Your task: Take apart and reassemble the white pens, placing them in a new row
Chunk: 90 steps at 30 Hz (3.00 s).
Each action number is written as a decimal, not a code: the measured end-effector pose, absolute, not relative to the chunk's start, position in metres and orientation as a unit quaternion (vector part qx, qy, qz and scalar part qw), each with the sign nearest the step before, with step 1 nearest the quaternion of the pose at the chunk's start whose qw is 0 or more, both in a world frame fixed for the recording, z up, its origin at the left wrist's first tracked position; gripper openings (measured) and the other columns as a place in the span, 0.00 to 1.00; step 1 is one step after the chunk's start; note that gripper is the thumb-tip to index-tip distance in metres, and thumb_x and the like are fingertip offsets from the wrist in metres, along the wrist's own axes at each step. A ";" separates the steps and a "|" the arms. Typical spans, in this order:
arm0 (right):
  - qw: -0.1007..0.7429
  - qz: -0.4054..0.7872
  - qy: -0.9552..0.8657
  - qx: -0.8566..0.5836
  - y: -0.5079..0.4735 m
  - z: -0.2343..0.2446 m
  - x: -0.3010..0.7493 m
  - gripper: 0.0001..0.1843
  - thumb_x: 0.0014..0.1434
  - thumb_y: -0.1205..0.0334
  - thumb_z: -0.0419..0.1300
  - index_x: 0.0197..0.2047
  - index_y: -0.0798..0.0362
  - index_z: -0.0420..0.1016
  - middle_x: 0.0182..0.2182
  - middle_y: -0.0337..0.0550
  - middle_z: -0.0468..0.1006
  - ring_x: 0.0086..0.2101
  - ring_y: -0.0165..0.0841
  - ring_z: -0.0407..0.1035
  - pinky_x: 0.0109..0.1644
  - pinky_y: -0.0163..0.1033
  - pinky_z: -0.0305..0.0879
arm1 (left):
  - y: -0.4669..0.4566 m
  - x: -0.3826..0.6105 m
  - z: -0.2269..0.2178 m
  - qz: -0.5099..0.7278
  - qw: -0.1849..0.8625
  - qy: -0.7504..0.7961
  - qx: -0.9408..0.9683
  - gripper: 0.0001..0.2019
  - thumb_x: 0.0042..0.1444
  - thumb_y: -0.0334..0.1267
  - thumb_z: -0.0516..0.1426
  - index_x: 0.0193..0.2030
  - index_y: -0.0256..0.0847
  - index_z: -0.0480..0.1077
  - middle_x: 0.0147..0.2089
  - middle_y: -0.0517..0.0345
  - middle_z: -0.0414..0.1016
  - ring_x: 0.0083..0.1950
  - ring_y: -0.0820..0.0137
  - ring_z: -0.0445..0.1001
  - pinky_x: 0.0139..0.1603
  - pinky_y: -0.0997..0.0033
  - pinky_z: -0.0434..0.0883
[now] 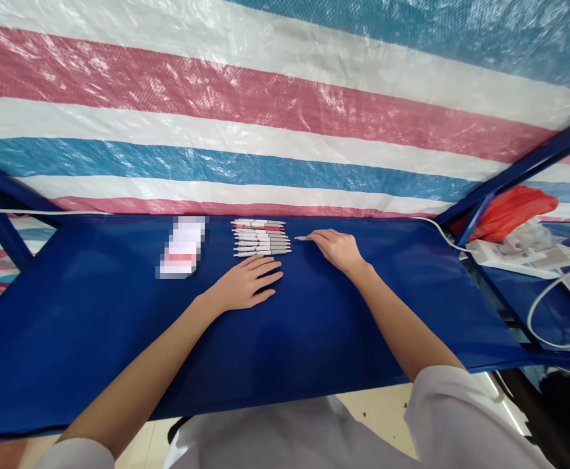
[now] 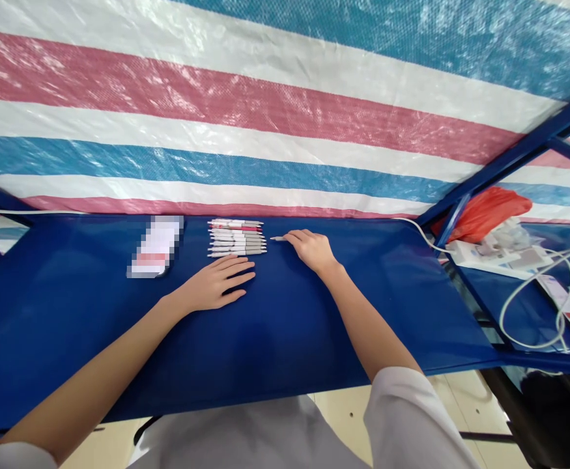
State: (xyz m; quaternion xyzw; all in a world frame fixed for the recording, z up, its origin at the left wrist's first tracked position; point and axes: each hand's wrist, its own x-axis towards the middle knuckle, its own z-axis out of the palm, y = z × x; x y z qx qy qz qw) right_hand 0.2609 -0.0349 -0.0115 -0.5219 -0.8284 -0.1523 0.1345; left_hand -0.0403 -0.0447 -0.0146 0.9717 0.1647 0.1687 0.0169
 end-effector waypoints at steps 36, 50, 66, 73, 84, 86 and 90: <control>0.132 -0.141 -0.836 -0.514 0.025 -0.018 0.279 0.18 0.66 0.68 0.52 0.52 0.48 0.78 0.50 0.40 0.81 0.45 0.36 0.77 0.38 0.37 0.68 | -0.040 -0.038 -0.014 0.131 0.093 0.150 0.975 0.23 0.65 0.44 0.53 0.64 0.39 0.66 0.68 0.47 0.63 0.70 0.55 0.59 0.70 0.47 0.57; 0.142 -0.138 -0.846 -0.495 0.025 -0.014 0.278 0.18 0.66 0.65 0.51 0.52 0.50 0.79 0.50 0.42 0.82 0.46 0.36 0.77 0.43 0.39 0.69 | -0.041 -0.038 -0.015 0.154 0.110 0.154 0.970 0.23 0.63 0.42 0.56 0.65 0.42 0.66 0.68 0.48 0.64 0.70 0.55 0.61 0.70 0.47 0.58; 0.235 -0.078 -0.826 -0.505 -0.068 -0.012 0.212 0.15 0.66 0.59 0.54 0.52 0.50 0.77 0.53 0.43 0.79 0.57 0.39 0.70 0.55 0.42 0.72 | -0.049 -0.045 -0.015 0.151 0.075 0.173 0.970 0.19 0.65 0.43 0.54 0.61 0.43 0.70 0.66 0.49 0.67 0.69 0.57 0.62 0.70 0.49 0.58; 0.217 -0.046 -0.825 -0.520 -0.110 -0.021 0.180 0.22 0.66 0.50 0.53 0.58 0.49 0.73 0.59 0.47 0.74 0.62 0.45 0.65 0.65 0.55 0.62 | -0.062 -0.064 -0.015 0.140 0.036 0.236 0.961 0.21 0.66 0.46 0.52 0.62 0.40 0.69 0.67 0.47 0.65 0.70 0.55 0.60 0.71 0.46 0.54; 0.212 -0.014 -0.817 -0.535 -0.120 -0.029 0.172 0.24 0.66 0.48 0.52 0.60 0.48 0.71 0.62 0.46 0.70 0.63 0.44 0.62 0.68 0.57 0.56 | -0.070 -0.069 -0.018 0.165 0.020 0.282 0.945 0.21 0.66 0.45 0.52 0.60 0.40 0.71 0.66 0.46 0.67 0.68 0.55 0.63 0.70 0.49 0.57; 0.211 -0.006 -0.816 -0.538 -0.120 -0.028 0.173 0.24 0.66 0.48 0.52 0.60 0.47 0.71 0.63 0.45 0.69 0.64 0.44 0.62 0.68 0.56 0.55 | -0.066 -0.064 -0.016 0.190 0.014 0.300 0.935 0.18 0.65 0.43 0.53 0.58 0.41 0.73 0.62 0.47 0.71 0.65 0.55 0.67 0.66 0.51 0.61; 0.204 0.008 -0.813 -0.545 -0.120 -0.027 0.172 0.24 0.67 0.48 0.51 0.60 0.47 0.71 0.63 0.44 0.69 0.64 0.43 0.61 0.69 0.55 0.53 | -0.052 -0.047 -0.009 0.212 -0.038 0.355 0.910 0.17 0.66 0.39 0.51 0.56 0.37 0.73 0.56 0.44 0.76 0.57 0.56 0.72 0.59 0.54 0.66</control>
